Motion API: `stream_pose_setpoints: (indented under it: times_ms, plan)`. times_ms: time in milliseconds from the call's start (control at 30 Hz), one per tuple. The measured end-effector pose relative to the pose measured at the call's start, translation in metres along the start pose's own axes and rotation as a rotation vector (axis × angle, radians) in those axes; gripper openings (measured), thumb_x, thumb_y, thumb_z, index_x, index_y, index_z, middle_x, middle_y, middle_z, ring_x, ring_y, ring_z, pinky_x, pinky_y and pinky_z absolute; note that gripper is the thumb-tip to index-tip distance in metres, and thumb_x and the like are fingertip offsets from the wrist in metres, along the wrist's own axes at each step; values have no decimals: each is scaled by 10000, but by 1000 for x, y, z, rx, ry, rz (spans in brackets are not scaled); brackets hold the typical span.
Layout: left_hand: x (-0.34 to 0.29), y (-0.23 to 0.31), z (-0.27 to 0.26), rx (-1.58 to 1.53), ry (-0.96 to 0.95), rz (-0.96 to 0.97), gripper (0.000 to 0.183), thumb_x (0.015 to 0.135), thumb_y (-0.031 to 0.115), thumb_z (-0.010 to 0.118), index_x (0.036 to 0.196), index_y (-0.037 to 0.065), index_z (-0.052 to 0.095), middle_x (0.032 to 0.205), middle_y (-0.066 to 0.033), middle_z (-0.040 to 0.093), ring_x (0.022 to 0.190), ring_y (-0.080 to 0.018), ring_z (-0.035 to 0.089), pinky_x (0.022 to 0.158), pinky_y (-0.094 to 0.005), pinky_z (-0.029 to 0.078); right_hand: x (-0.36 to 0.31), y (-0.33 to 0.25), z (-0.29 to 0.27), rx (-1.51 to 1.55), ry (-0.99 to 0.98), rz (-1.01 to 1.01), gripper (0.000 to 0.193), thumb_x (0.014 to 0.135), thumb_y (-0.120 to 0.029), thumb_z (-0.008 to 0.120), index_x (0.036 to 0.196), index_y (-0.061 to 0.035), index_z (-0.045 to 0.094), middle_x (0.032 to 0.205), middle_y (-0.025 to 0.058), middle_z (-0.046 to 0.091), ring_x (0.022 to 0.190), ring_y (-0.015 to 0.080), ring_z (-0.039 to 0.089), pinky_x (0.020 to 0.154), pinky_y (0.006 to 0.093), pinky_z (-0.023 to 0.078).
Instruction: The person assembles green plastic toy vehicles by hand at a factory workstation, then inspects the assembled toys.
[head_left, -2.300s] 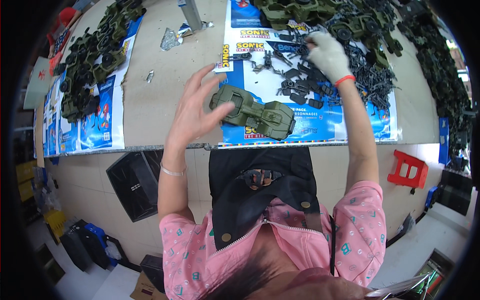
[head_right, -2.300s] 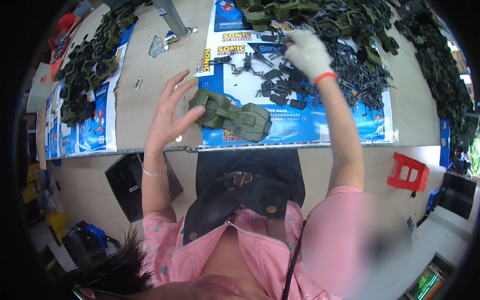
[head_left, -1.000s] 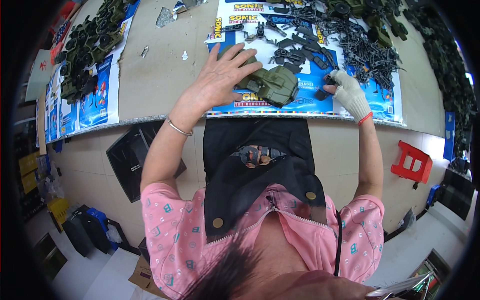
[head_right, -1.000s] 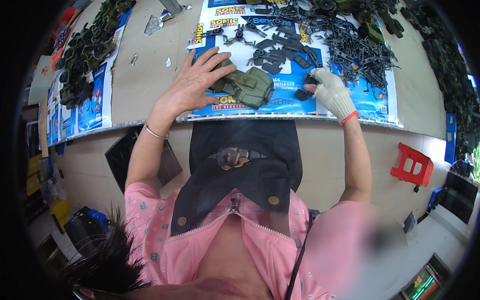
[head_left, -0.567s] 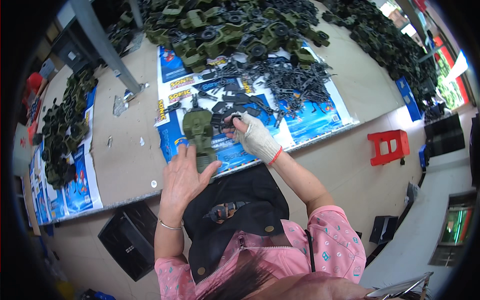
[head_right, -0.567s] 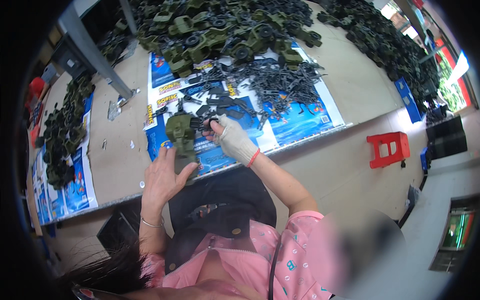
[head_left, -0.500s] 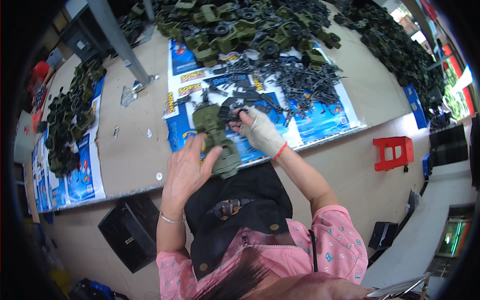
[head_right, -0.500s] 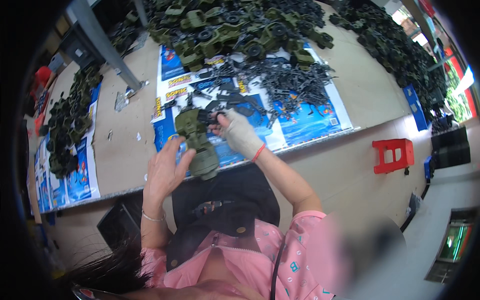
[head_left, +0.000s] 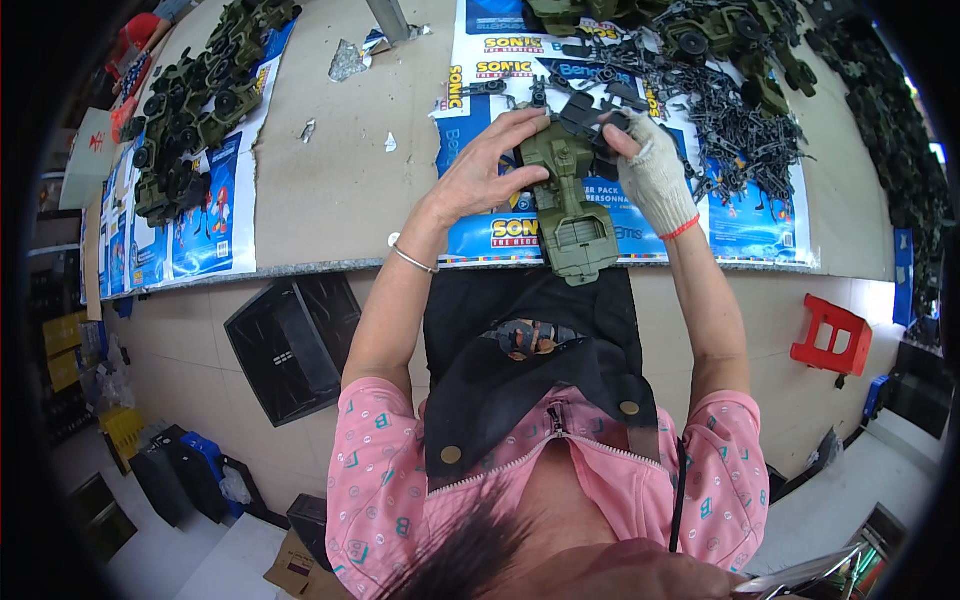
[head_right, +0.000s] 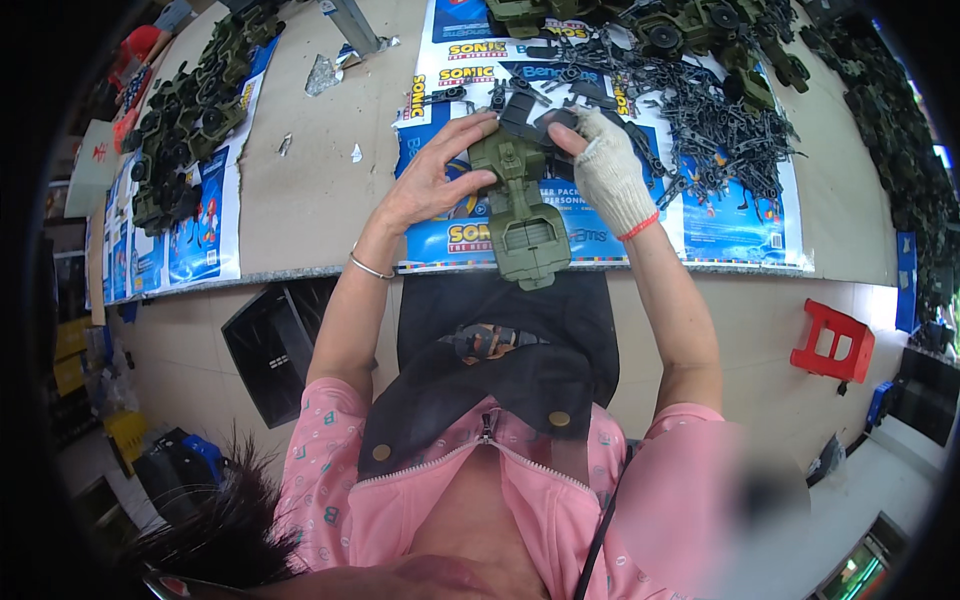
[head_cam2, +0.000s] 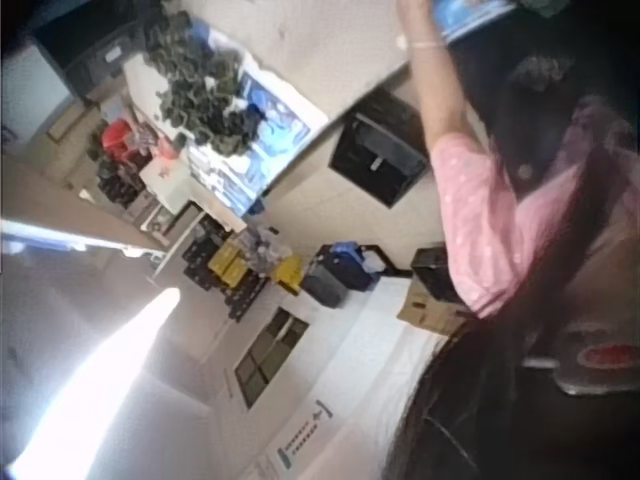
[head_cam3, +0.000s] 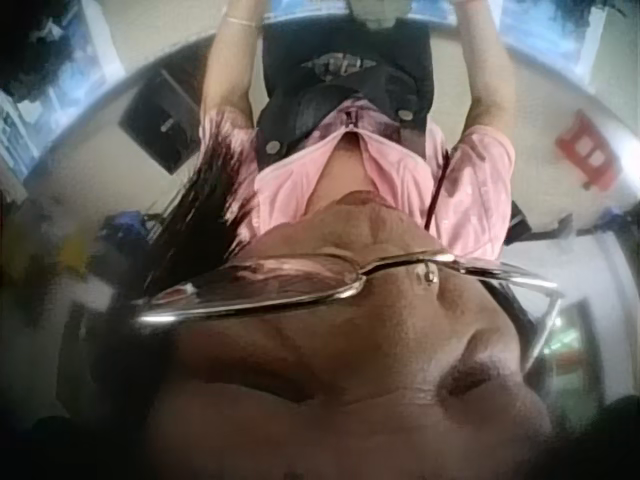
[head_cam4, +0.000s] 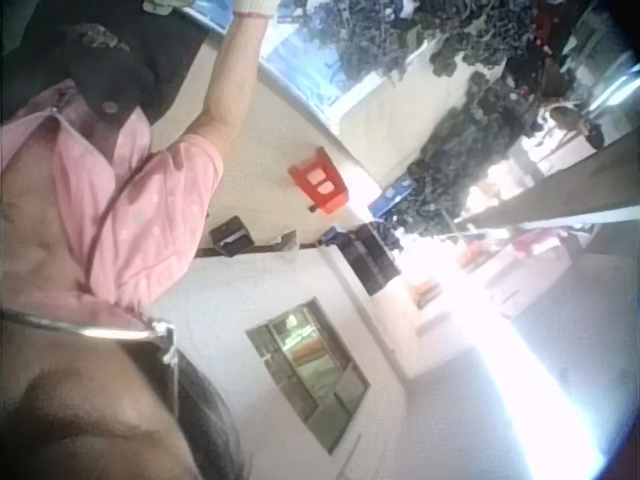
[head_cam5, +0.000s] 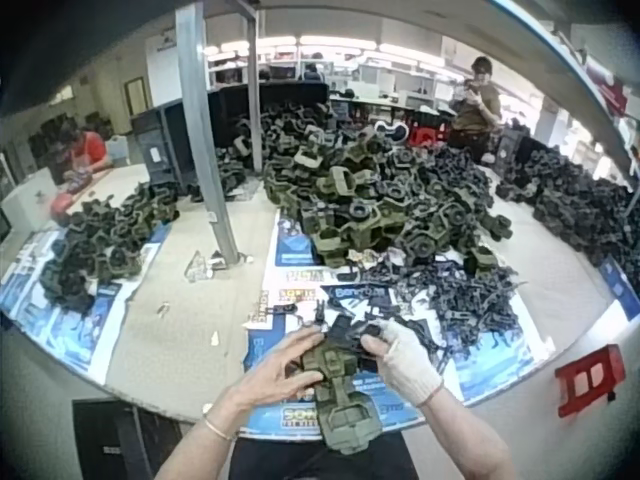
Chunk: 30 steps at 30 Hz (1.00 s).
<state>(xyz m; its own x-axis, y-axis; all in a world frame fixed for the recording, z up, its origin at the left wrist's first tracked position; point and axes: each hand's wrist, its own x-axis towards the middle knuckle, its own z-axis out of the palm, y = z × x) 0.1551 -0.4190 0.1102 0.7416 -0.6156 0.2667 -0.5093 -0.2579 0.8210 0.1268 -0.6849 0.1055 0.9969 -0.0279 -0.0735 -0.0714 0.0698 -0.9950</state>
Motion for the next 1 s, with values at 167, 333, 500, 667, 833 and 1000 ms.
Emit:
stream_pose_setpoints:
  times_ms: [167, 333, 500, 667, 833, 1000]
  plan:
    - [-6, -18, 5, -243, 68, -36, 663, 834, 285, 831, 1383, -10, 604, 1494, -169, 551, 1407, -328, 498, 1155, -403, 418, 8, -7, 11, -410, -114, -37, 441, 938, -366, 724, 1192, -6, 701, 901, 88, 679, 826, 149, 613, 745, 312, 492]
    - [-4, -18, 9, -214, 74, -40, 660, 825, 276, 838, 1360, -36, 611, 1473, -183, 570, 1379, -327, 530, 1145, -394, 424, 5, -6, 8, -531, -61, -22, 477, 922, -385, 736, 1183, 12, 696, 863, 125, 660, 798, 185, 630, 713, 331, 503]
    - [-2, -14, 7, -248, 80, -48, 662, 820, 260, 838, 1366, -35, 605, 1471, -182, 572, 1365, -325, 544, 1139, -392, 428, -1, -13, 14, -462, -65, -52, 515, 920, -404, 739, 1206, 21, 691, 923, 143, 692, 842, 178, 647, 740, 315, 514]
    - [-2, -16, 5, -246, 67, 2, 657, 812, 250, 836, 1360, -28, 607, 1444, -184, 591, 1372, -328, 538, 1141, -394, 428, -1, -16, 9, -551, -115, -66, 454, 924, -400, 738, 1154, -9, 723, 955, 119, 710, 844, 173, 645, 748, 306, 513]
    - [-2, -15, 3, -223, 63, -10, 668, 801, 249, 844, 1367, -13, 607, 1426, -186, 604, 1366, -330, 544, 1142, -400, 430, -6, -29, 19, -571, -110, -91, 404, 926, -364, 750, 1092, 4, 725, 862, 93, 672, 767, 160, 621, 722, 321, 511]
    - [-3, -18, 9, -213, 83, -20, 690, 786, 231, 872, 1367, -6, 585, 1410, -189, 609, 1341, -320, 570, 1139, -400, 439, -17, -32, 37, -951, 103, -414, 293, 864, -246, 785, 1018, -9, 706, 828, 105, 652, 786, 274, 648, 761, 399, 517]
